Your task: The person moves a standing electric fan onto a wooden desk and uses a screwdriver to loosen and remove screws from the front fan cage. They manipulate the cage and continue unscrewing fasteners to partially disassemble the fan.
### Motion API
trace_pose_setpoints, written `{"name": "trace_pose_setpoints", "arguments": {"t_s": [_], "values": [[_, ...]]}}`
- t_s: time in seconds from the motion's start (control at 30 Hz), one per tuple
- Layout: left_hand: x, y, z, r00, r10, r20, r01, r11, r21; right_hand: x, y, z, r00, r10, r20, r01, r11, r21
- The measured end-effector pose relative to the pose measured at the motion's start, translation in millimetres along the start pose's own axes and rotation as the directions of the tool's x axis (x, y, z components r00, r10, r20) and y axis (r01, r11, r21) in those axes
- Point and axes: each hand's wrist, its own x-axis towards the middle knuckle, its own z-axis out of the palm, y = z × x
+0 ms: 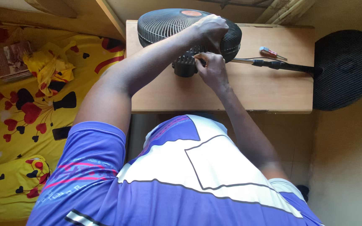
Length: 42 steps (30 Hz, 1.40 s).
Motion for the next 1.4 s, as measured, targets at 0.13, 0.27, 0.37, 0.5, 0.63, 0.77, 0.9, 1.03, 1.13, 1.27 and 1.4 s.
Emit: {"name": "trace_pose_setpoints", "arguments": {"t_s": [0.13,0.27,0.37,0.5,0.63,0.77,0.9,1.03,1.13,1.27,1.4], "values": [[5,-9,11,0.998,0.049,-0.039,-0.048,0.999,0.014,7,-1,-4,0.998,-0.047,0.038,0.048,0.998,-0.033],[10,-11,15,0.996,0.066,-0.055,-0.062,0.996,0.060,26,2,2,0.962,0.162,0.219,-0.137,0.983,-0.123],[9,-8,10,0.996,0.069,-0.051,-0.066,0.996,0.055,35,10,18,0.967,0.116,0.227,-0.053,0.962,-0.267],[-8,-10,-9,0.995,0.068,-0.069,-0.065,0.997,0.035,24,21,44,0.991,0.031,0.128,0.010,0.952,-0.306],[-11,-4,-17,0.992,0.083,-0.094,-0.080,0.996,0.032,-9,24,61,0.997,-0.006,-0.082,0.002,0.998,-0.055],[-8,3,-11,0.984,0.122,-0.126,-0.113,0.991,0.078,-17,17,66,0.950,0.310,-0.037,-0.298,0.936,0.190],[-9,-1,-10,0.988,0.105,-0.110,-0.100,0.994,0.052,-11,12,43,0.942,0.337,0.011,-0.337,0.940,0.058],[-22,-14,-10,0.972,0.021,-0.236,-0.055,0.989,-0.135,-8,10,25,0.984,0.170,-0.049,-0.171,0.985,-0.026],[-51,-33,-13,0.885,-0.015,-0.465,-0.132,0.950,-0.283,-7,7,22,0.977,0.210,-0.024,-0.211,0.977,-0.035],[-132,-58,-13,0.861,-0.390,-0.325,0.130,0.788,-0.602,-3,9,17,0.977,0.212,-0.017,-0.212,0.977,0.008],[-197,-70,-8,0.885,-0.386,-0.260,0.279,0.887,-0.368,-4,23,15,0.984,0.173,0.053,-0.173,0.985,0.011]]}}
